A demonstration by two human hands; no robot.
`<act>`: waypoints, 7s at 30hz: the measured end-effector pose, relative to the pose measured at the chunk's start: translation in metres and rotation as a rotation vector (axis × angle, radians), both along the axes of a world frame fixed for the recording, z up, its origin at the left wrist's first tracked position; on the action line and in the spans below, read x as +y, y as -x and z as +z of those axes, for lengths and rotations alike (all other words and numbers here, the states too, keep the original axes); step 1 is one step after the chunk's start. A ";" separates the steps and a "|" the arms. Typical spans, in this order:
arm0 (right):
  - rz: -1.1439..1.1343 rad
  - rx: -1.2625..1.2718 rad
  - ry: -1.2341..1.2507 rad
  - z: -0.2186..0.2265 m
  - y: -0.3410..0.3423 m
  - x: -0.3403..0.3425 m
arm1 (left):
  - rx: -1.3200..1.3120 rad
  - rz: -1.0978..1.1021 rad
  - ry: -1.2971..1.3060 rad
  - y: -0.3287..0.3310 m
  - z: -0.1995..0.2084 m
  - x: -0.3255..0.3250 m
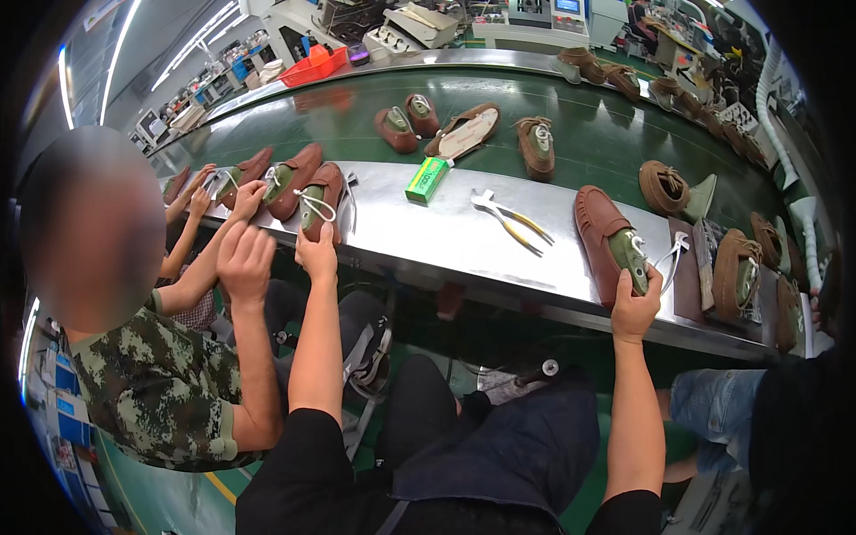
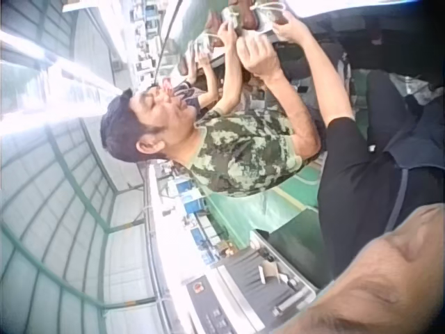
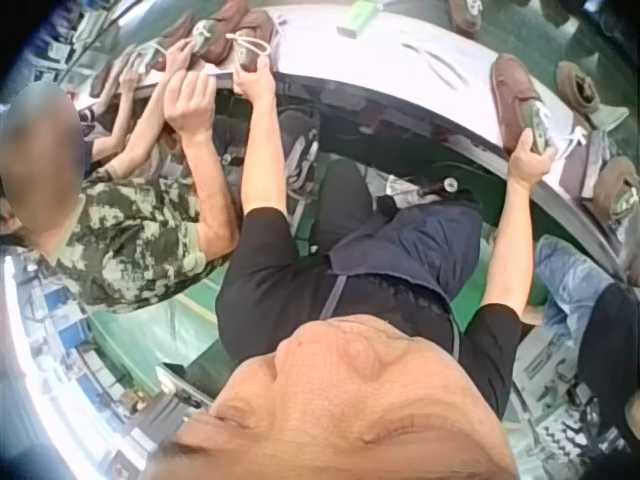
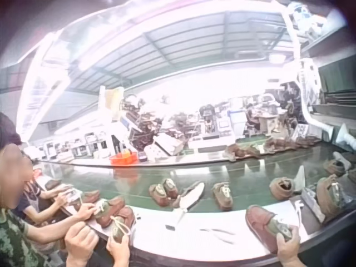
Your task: The recorder is assembling and inspecting shoes on a conveyor belt, using tools to refine the shape and trim edges.
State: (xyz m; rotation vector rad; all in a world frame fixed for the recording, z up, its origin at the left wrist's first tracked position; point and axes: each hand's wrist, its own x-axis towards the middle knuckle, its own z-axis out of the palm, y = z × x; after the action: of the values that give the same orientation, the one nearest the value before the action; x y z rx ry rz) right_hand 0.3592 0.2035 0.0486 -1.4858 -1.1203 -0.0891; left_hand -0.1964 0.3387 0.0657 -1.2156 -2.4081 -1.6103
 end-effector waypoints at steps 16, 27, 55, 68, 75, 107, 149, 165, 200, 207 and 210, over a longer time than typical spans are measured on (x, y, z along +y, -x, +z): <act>0.033 0.093 0.056 0.011 0.004 0.009 | 0.064 -0.884 0.241 -0.177 -0.116 -0.237; 0.493 1.033 0.109 0.052 0.011 -0.074 | 0.429 -1.018 -0.106 -0.213 0.024 -0.212; 0.893 1.302 0.737 -0.150 0.173 -0.151 | -0.415 -1.301 0.846 -0.160 -0.128 -0.298; 1.169 0.687 0.770 -0.090 0.187 -0.110 | -0.325 -1.056 0.353 -0.181 -0.070 -0.210; 1.230 0.562 0.795 -0.071 0.162 -0.125 | -0.462 -1.180 0.219 -0.180 -0.069 -0.224; -0.135 -0.497 0.815 -0.032 -0.087 0.122 | -0.303 -1.457 0.081 -0.174 -0.027 -0.217; 1.012 0.656 1.070 0.049 0.084 -0.107 | -0.482 -1.382 0.234 -0.157 -0.070 -0.230; 1.344 0.650 1.297 0.033 0.132 -0.153 | -0.501 -1.407 0.188 -0.152 -0.085 -0.232; 1.120 0.487 1.148 0.004 0.177 -0.154 | -0.652 -1.362 0.170 -0.161 -0.093 -0.233; 1.047 0.106 0.770 -0.029 0.179 -0.185 | -0.437 -1.394 0.052 -0.163 -0.076 -0.242; 1.063 -0.013 0.735 -0.029 0.169 -0.209 | -0.282 -1.422 0.006 -0.163 -0.058 -0.261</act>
State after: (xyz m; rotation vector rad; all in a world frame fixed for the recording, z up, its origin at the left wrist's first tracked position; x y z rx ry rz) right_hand 0.1898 -0.0055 0.0195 -1.2806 -1.9347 1.1466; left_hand -0.0330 0.0778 0.0079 -3.2349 -1.4506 -1.9334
